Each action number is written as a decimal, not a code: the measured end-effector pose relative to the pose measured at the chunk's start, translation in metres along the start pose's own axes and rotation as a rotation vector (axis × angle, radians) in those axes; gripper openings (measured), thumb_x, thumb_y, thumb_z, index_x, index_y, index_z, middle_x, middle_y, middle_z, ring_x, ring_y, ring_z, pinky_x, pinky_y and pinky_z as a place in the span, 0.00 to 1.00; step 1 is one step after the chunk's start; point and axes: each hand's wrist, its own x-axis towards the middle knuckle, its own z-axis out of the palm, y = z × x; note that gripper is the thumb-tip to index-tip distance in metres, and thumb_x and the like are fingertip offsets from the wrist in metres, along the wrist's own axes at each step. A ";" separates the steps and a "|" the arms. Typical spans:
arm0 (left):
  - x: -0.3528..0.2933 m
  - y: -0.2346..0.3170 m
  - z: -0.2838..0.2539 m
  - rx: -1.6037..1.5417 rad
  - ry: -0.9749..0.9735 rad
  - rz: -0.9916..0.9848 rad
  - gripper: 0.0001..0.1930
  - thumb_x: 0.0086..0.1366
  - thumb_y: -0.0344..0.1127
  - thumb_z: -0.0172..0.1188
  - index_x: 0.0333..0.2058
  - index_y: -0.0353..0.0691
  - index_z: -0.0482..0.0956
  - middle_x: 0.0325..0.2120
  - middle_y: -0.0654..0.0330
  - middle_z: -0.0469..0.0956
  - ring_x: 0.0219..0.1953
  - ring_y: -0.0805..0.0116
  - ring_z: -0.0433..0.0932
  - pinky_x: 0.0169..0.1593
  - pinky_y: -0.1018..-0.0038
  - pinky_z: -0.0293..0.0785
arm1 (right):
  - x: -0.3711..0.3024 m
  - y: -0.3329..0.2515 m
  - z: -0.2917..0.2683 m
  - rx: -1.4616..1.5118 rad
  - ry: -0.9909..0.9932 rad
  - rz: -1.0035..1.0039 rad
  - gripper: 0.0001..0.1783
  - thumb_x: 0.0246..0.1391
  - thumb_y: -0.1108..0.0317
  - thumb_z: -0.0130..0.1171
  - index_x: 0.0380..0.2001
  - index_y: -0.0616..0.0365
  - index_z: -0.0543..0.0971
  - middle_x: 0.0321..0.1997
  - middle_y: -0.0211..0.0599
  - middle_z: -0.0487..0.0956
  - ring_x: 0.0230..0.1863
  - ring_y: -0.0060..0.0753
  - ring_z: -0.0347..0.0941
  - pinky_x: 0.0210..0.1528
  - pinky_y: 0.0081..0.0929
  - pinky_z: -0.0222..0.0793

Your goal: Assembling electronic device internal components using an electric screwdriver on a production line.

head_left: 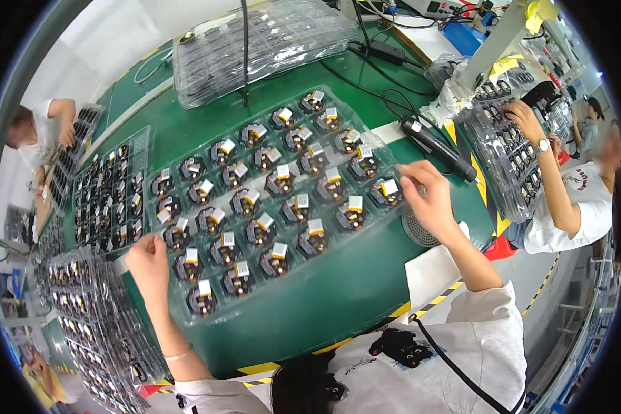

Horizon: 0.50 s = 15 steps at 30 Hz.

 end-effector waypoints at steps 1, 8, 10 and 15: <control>0.013 -0.004 0.011 0.059 -0.021 -0.002 0.10 0.60 0.29 0.57 0.33 0.26 0.80 0.20 0.46 0.79 0.21 0.62 0.80 0.28 0.70 0.72 | 0.005 0.004 0.004 -0.001 0.003 0.004 0.12 0.54 0.76 0.55 0.41 0.68 0.79 0.35 0.41 0.75 0.31 0.32 0.75 0.35 0.25 0.70; 0.075 -0.028 0.076 -0.070 0.093 0.040 0.12 0.62 0.32 0.59 0.36 0.27 0.81 0.24 0.47 0.82 0.27 0.62 0.83 0.33 0.71 0.75 | 0.037 0.030 0.027 -0.178 0.006 -0.052 0.10 0.49 0.74 0.57 0.35 0.69 0.76 0.34 0.50 0.74 0.33 0.51 0.74 0.38 0.40 0.70; 0.080 -0.035 0.093 -0.120 0.119 0.008 0.12 0.62 0.33 0.58 0.36 0.27 0.81 0.25 0.47 0.82 0.27 0.63 0.82 0.34 0.71 0.75 | 0.041 0.040 0.032 -0.249 -0.054 -0.045 0.12 0.48 0.74 0.58 0.37 0.69 0.75 0.34 0.51 0.74 0.37 0.53 0.73 0.41 0.42 0.69; 0.073 -0.048 0.110 -0.313 0.128 -0.058 0.15 0.66 0.36 0.57 0.43 0.29 0.79 0.30 0.54 0.82 0.31 0.72 0.79 0.36 0.75 0.73 | 0.049 0.026 0.029 -0.478 0.013 -0.217 0.13 0.47 0.74 0.60 0.37 0.66 0.74 0.38 0.51 0.74 0.44 0.54 0.70 0.47 0.41 0.68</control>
